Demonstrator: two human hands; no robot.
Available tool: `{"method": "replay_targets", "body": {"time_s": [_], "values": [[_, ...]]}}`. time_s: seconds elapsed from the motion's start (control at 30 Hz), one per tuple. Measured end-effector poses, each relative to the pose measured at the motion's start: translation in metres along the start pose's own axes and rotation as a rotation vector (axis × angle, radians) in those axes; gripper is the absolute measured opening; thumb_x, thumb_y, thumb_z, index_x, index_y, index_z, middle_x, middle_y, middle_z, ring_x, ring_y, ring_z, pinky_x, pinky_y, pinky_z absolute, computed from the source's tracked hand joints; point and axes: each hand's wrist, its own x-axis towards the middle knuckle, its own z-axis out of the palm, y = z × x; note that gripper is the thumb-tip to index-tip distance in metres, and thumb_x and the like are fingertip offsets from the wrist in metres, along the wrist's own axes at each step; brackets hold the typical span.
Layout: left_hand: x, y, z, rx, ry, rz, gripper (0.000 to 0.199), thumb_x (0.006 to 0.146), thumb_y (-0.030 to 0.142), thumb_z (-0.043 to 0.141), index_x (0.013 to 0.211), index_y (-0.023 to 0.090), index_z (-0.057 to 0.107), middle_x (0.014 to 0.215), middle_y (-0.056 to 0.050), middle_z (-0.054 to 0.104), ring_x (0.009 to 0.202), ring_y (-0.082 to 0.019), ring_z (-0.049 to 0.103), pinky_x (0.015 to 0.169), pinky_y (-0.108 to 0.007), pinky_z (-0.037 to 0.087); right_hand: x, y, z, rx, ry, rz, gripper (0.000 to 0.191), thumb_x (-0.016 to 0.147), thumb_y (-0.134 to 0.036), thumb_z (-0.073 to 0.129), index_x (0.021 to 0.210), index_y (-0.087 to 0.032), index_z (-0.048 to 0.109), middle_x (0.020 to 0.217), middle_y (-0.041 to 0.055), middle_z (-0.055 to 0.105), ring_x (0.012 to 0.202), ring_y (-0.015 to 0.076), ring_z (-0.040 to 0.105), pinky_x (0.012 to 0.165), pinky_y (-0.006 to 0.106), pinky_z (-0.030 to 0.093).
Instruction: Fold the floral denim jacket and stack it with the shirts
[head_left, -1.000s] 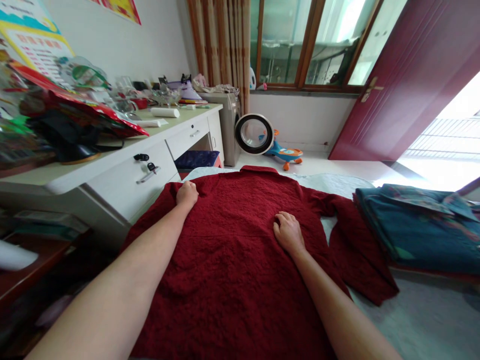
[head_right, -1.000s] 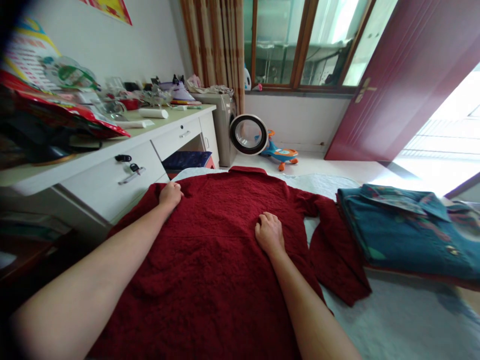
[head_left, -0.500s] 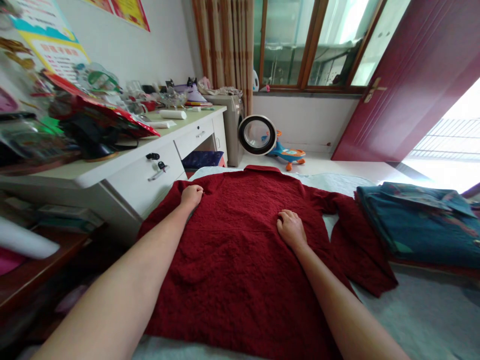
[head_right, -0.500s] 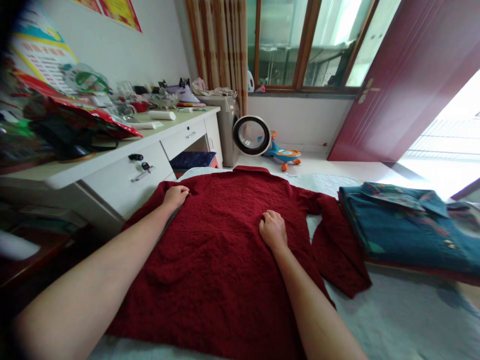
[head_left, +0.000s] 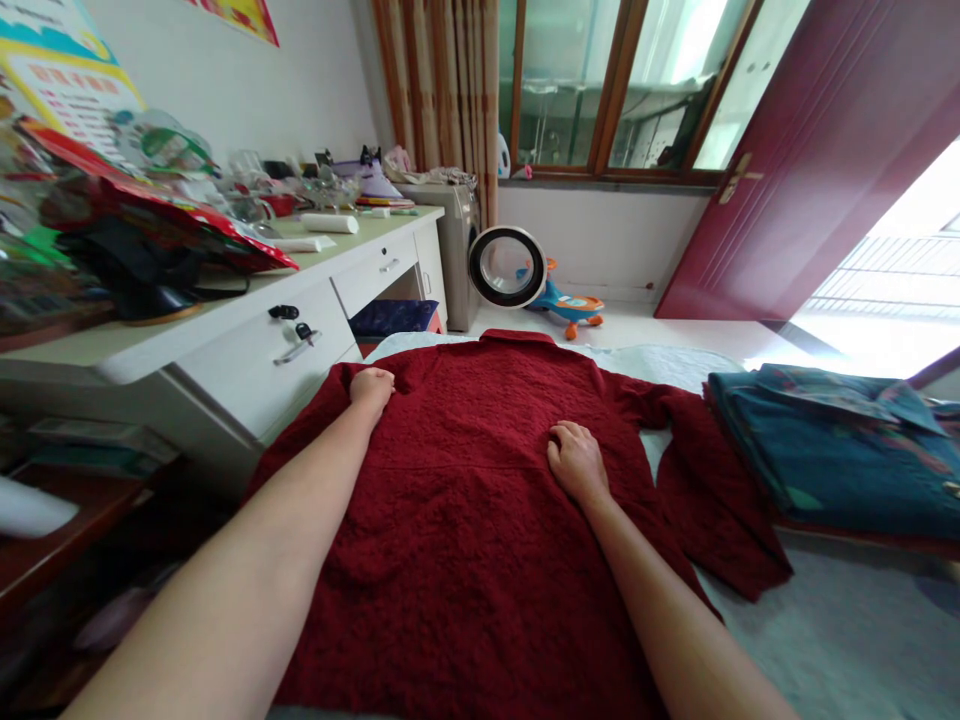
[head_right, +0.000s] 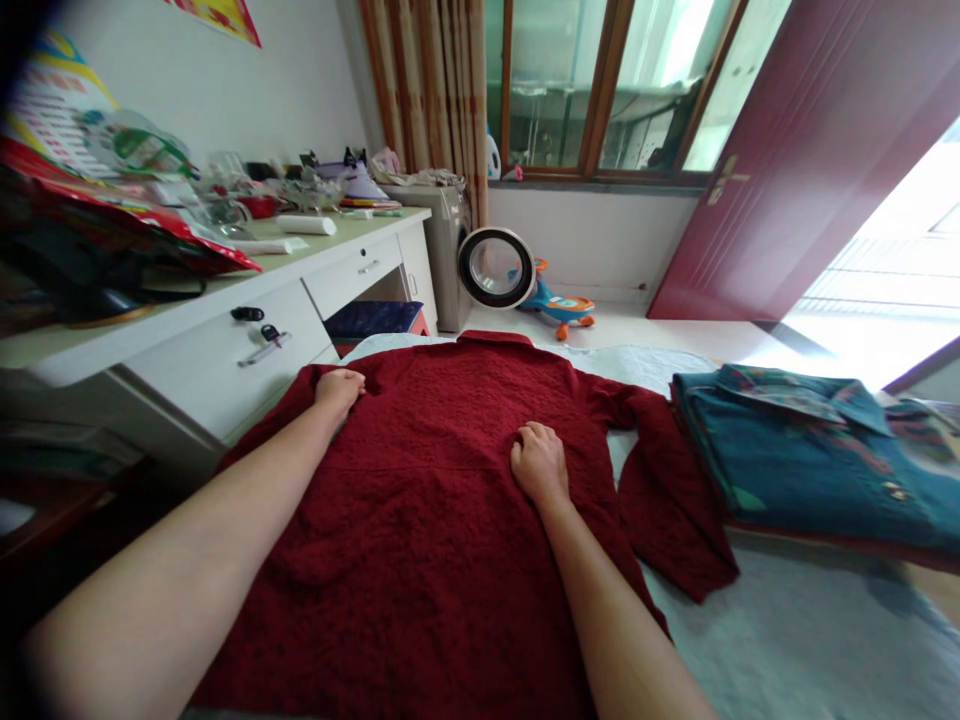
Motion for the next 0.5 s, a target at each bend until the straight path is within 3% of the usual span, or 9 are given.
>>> {"method": "replay_targets", "body": {"time_s": [0.17, 0.33, 0.5], "values": [[0.002, 0.002, 0.002, -0.035, -0.006, -0.079, 0.037, 0.085, 0.023, 0.039, 0.094, 0.009, 0.071, 0.083, -0.015, 0.074, 0.064, -0.019, 0.068, 0.056, -0.027, 0.049, 0.000, 0.001, 0.001, 0.012, 0.002, -0.007, 0.029, 0.088, -0.022, 0.048, 0.108, -0.016, 0.068, 0.121, 0.0103, 0.065, 0.114, 0.0233, 0.054, 0.103, 0.033, 0.036], [0.002, 0.003, -0.005, 0.015, -0.039, -0.046, 0.044, 0.088, 0.033, 0.033, 0.077, 0.013, 0.070, 0.067, -0.012, 0.070, 0.060, -0.022, 0.065, 0.057, -0.031, 0.047, 0.000, 0.001, 0.000, 0.023, 0.004, -0.001, 0.029, 0.089, -0.022, 0.048, 0.109, -0.016, 0.068, 0.121, 0.0104, 0.065, 0.113, 0.0226, 0.054, 0.102, 0.032, 0.036], [0.005, 0.015, -0.014, 0.104, -0.088, 0.029, 0.043, 0.086, 0.041, 0.039, 0.061, 0.017, 0.063, 0.056, -0.012, 0.063, 0.062, -0.025, 0.064, 0.057, -0.032, 0.043, 0.000, 0.001, 0.001, 0.043, 0.006, 0.006, 0.028, 0.087, -0.021, 0.049, 0.106, -0.016, 0.069, 0.118, 0.0102, 0.066, 0.111, 0.0224, 0.054, 0.101, 0.032, 0.036]]}}
